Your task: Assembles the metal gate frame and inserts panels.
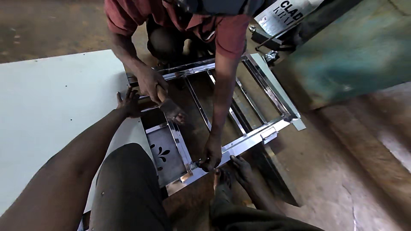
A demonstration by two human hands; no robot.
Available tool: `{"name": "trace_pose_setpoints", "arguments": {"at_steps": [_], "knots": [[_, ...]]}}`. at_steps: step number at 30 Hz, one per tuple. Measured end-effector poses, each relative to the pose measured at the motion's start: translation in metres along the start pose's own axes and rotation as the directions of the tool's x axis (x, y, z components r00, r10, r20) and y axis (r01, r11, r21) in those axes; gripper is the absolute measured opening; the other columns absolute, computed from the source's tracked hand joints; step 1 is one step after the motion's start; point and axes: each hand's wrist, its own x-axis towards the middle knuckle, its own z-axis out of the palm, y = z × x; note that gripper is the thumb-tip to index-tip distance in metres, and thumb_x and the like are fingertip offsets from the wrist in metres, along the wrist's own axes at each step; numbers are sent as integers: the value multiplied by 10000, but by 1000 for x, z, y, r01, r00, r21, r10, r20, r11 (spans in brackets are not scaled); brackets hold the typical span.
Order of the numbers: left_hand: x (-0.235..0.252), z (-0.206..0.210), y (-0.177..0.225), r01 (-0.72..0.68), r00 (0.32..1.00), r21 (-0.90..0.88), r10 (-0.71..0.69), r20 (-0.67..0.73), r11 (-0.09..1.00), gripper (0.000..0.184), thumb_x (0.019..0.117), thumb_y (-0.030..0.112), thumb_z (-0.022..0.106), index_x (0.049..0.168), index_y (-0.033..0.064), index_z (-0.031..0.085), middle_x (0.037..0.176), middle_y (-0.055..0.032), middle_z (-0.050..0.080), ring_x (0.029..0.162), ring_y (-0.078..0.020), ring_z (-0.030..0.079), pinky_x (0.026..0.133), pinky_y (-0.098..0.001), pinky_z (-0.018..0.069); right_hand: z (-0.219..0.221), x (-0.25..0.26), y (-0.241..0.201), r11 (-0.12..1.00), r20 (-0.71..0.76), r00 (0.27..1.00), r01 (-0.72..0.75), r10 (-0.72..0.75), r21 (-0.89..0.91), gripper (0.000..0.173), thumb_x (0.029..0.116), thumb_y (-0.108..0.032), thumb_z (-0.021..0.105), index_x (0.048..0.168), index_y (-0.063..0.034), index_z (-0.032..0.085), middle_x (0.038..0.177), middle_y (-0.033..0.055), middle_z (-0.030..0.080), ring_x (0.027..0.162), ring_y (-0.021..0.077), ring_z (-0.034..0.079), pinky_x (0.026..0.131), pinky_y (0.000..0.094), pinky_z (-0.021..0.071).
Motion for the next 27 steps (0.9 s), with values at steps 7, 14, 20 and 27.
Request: {"name": "trace_pose_setpoints", "arguments": {"at_steps": [7,14,20,27], "knots": [[-18,-14,17,17,1000,-36,-18,-13,999,942,752,347,913,1499,-3,459,1679,-187,236,1584,-377,98,1195,-746,11,2,-4,-2,1000,1,1000,0,0,-6,177,1005,-5,575,1169,47,534,937,144,686,798,193,707,745,340,626],[4,8,-6,-7,999,13,8,-35,1000,1027,741,519,867,1554,91,410,1684,-152,242,1585,-398,44,1153,-796,9,1,-4,-1,995,15,1000,13,-12,-96,147,1024,-46,553,1156,18,542,874,95,672,720,142,679,667,294,608],[4,9,-8,-13,998,-11,12,-60,1000,1004,721,486,885,1512,46,450,1676,-162,251,1586,-390,51,1166,-780,13,-12,8,9,992,45,998,47,-42,-113,141,1003,-36,565,1124,35,553,877,114,662,735,165,669,666,340,599],[11,11,-10,32,999,24,-32,-14,999,1164,700,516,888,1616,116,291,1712,-131,169,1595,-359,-10,1171,-767,-27,-6,5,8,996,25,999,36,-34,-86,105,1015,-30,563,1116,-2,549,837,65,644,671,102,632,664,258,592]]}}
